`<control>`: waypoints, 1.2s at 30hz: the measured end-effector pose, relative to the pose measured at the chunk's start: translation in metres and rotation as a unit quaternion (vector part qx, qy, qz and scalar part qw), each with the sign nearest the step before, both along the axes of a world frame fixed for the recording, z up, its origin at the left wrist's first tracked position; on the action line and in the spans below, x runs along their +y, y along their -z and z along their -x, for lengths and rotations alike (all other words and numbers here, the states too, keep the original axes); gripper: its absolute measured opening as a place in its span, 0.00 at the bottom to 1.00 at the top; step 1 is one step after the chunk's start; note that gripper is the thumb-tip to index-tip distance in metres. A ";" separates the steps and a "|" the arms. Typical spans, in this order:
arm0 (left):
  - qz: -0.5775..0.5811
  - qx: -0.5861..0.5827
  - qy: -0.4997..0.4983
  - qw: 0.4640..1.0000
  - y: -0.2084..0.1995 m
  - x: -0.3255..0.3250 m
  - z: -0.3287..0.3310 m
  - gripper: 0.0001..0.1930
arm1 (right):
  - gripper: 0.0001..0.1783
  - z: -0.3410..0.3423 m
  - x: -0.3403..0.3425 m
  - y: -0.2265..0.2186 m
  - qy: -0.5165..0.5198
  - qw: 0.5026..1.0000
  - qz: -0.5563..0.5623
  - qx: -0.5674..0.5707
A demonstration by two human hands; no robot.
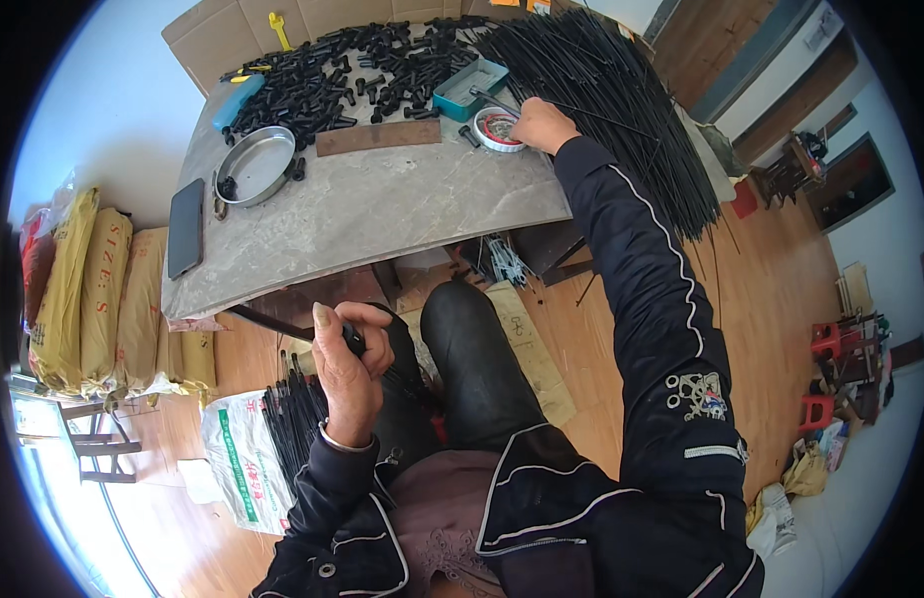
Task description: Assembling plastic components onto bundles of thin black rods or cable ties using pliers.
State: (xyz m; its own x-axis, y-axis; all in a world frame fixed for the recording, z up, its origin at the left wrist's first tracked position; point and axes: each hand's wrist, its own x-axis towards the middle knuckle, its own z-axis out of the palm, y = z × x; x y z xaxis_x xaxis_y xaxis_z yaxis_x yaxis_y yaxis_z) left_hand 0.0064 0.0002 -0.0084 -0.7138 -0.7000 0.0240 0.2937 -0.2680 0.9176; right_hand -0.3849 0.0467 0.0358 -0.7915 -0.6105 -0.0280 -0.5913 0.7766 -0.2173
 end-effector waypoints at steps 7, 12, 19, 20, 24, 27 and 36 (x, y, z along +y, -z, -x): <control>-0.001 0.002 -0.001 1.000 0.002 0.000 0.001 0.33 | 0.23 0.008 0.000 0.013 0.006 0.997 0.077 -0.006; -0.001 0.003 -0.005 1.000 -0.001 0.001 -0.001 0.33 | 0.24 0.001 0.000 0.006 -0.017 0.991 0.132 -0.016; -0.001 0.047 -0.005 0.999 -0.004 0.001 -0.006 0.34 | 0.13 -0.067 0.024 -0.014 -0.036 0.843 0.348 -0.410; 0.007 0.070 -0.012 0.997 -0.006 0.001 -0.005 0.36 | 0.11 -0.101 0.024 -0.015 -0.055 0.784 0.390 -0.480; 0.087 0.048 -0.014 0.995 -0.002 -0.002 -0.006 0.33 | 0.10 -0.203 0.030 -0.003 -0.112 0.635 0.400 -0.651; 0.059 0.045 -0.071 0.995 -0.009 0.004 -0.004 0.25 | 0.09 -0.262 0.030 -0.006 -0.090 0.615 0.416 -0.664; 0.072 0.034 -0.089 0.993 -0.011 0.005 -0.013 0.25 | 0.09 -0.296 0.013 0.010 -0.128 0.661 0.457 -0.581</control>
